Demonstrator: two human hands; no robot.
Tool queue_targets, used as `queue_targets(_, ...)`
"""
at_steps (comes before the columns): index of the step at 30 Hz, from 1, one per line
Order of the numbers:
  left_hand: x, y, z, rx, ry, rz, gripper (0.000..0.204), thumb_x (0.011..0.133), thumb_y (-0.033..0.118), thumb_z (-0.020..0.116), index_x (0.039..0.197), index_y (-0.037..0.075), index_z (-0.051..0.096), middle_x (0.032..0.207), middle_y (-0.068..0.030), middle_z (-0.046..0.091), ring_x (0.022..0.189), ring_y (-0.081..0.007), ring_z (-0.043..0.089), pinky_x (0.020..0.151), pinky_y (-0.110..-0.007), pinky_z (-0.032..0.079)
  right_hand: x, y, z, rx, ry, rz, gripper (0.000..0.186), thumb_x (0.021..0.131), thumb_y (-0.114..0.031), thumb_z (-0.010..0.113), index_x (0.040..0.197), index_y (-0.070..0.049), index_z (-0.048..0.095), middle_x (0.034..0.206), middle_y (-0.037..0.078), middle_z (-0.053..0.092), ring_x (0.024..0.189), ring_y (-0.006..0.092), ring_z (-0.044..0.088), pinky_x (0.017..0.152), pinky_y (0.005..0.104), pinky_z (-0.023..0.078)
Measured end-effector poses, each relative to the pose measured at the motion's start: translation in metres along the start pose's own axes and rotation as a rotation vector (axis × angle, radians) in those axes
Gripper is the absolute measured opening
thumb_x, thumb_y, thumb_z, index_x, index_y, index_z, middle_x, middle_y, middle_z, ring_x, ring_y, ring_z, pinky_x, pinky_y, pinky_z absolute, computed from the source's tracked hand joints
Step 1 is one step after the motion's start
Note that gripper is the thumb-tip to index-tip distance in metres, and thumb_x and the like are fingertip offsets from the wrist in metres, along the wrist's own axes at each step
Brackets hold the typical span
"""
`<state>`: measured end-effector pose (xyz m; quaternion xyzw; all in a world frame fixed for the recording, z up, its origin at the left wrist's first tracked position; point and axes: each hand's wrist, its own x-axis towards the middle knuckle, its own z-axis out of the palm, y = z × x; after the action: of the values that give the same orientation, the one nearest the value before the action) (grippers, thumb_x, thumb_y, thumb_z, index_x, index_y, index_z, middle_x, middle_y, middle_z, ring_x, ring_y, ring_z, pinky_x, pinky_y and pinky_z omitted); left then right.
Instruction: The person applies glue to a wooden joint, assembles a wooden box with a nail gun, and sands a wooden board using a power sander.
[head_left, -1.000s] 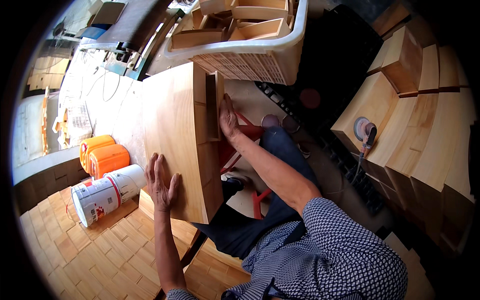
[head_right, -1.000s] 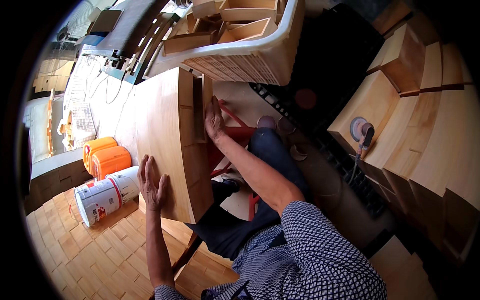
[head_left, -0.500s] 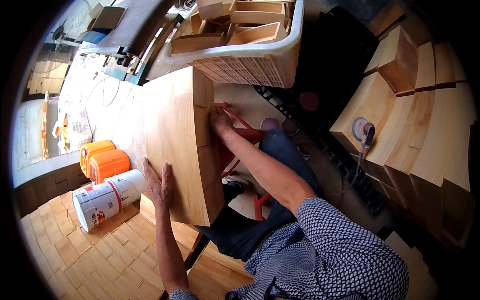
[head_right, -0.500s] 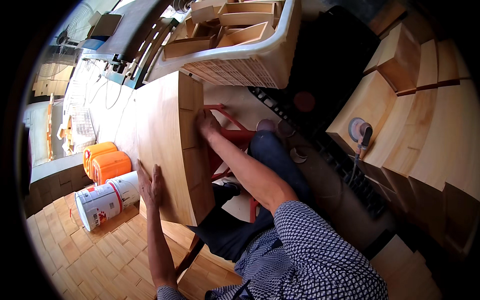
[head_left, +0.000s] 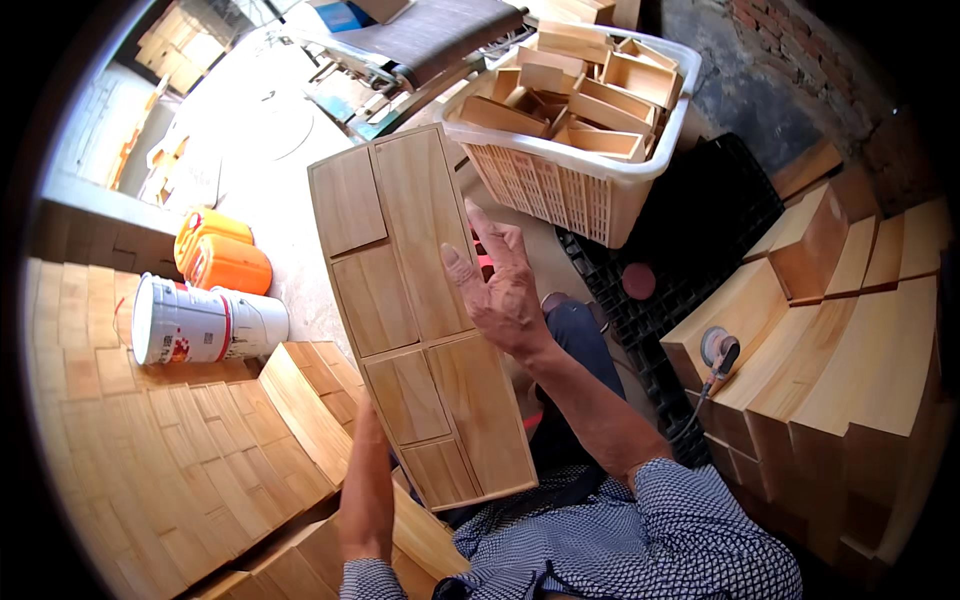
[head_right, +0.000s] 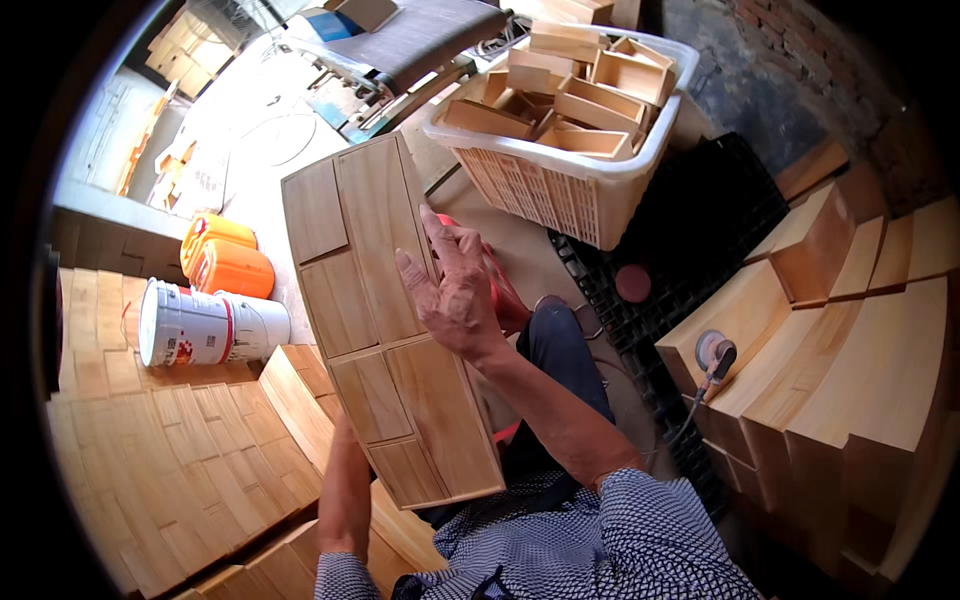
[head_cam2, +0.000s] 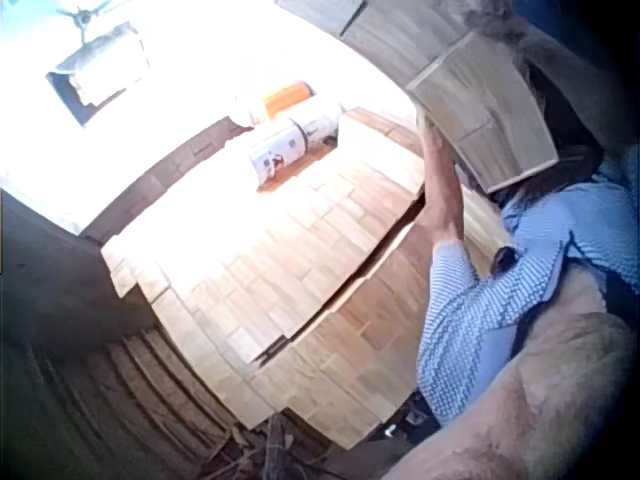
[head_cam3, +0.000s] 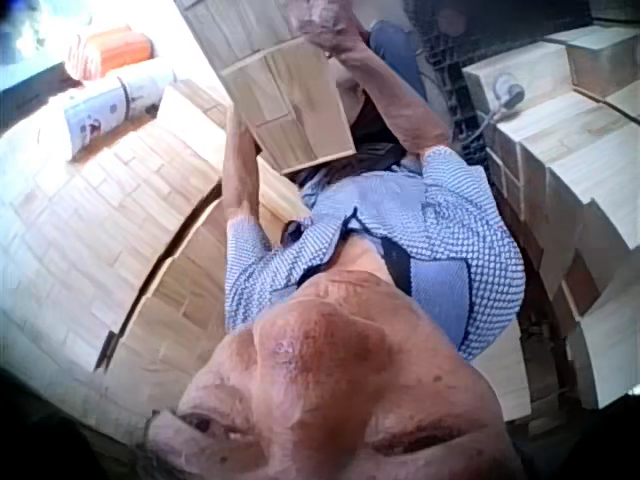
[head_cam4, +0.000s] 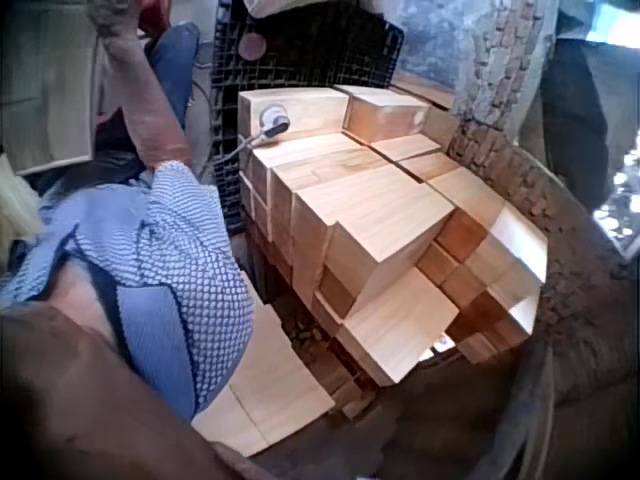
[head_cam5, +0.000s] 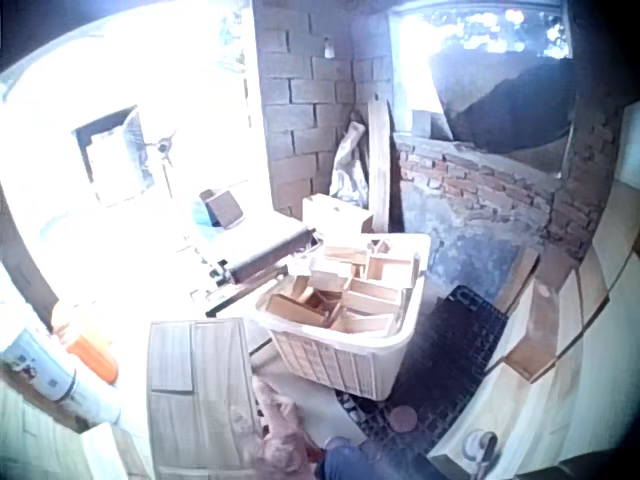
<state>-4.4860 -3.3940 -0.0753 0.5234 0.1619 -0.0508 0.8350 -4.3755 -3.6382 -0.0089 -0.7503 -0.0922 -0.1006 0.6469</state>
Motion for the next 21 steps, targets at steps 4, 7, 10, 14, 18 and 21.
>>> queue_targets(4,-0.046,-0.034,0.034,-0.27,-0.031,-0.033,0.067,0.113,0.048,0.044,0.154,-0.004,0.044,0.145,-0.0182,0.057,0.132,-0.0258,0.056,0.111,-0.036,0.044,-0.019,-0.032,-0.017,-0.039,-0.111,-0.081,0.058,0.102,-0.022,0.07,0.153,-0.001,0.053,0.131,0.021,0.052,0.116,0.0311,0.056,0.105,0.0383,0.047)
queue_targets(7,-0.067,-0.048,0.048,-0.361,-0.045,-0.042,0.064,0.113,0.046,0.045,0.153,-0.004,0.045,0.143,-0.0173,0.058,0.13,-0.0251,0.057,0.11,-0.036,0.045,-0.039,-0.047,-0.037,-0.043,-0.138,-0.004,0.052,0.105,-0.018,0.065,0.153,-0.002,0.054,0.132,0.018,0.052,0.118,0.0273,0.056,0.103,0.0347,0.049)
queue_targets(10,-0.085,-0.054,0.055,-0.395,-0.052,-0.043,0.062,0.112,0.044,0.046,0.151,-0.003,0.046,0.141,-0.0164,0.059,0.128,-0.0244,0.058,0.108,-0.036,0.045,-0.057,-0.057,-0.051,-0.033,-0.109,-0.031,0.049,0.108,-0.016,0.061,0.154,-0.003,0.053,0.138,0.017,0.052,0.123,0.0242,0.056,0.104,0.0325,0.05)
queue_targets(14,-0.105,-0.056,0.059,-0.403,-0.07,-0.048,0.058,0.112,0.042,0.047,0.15,-0.003,0.047,0.138,-0.0152,0.06,0.125,-0.0234,0.059,0.106,-0.036,0.046,-0.072,-0.07,-0.065,-0.052,-0.071,-0.047,0.05,0.107,-0.015,0.061,0.155,-0.004,0.052,0.145,0.018,0.051,0.126,0.0252,0.056,0.106,0.0335,0.049)
queue_targets(18,-0.119,-0.059,0.061,-0.406,-0.092,-0.045,0.055,0.112,0.039,0.049,0.148,-0.003,0.048,0.135,-0.014,0.06,0.122,-0.0224,0.06,0.104,-0.035,0.047,-0.084,-0.079,-0.08,0.027,-0.105,-0.043,0.054,0.107,-0.016,0.06,0.157,0.001,0.046,0.154,0.022,0.048,0.14,0.0308,0.049,0.117,0.0375,0.04)
queue_targets(21,-0.116,-0.061,0.068,-0.379,-0.142,-0.051,0.052,0.112,0.037,0.05,0.146,-0.002,0.049,0.133,-0.0131,0.061,0.12,-0.0217,0.061,0.103,-0.035,0.048,-0.13,-0.085,-0.103,-0.038,-0.221,-0.127,0.07,0.106,-0.024,0.061,0.162,0.006,0.031,0.166,0.029,0.034,0.156,0.0369,0.032,0.128,0.0405,0.025)
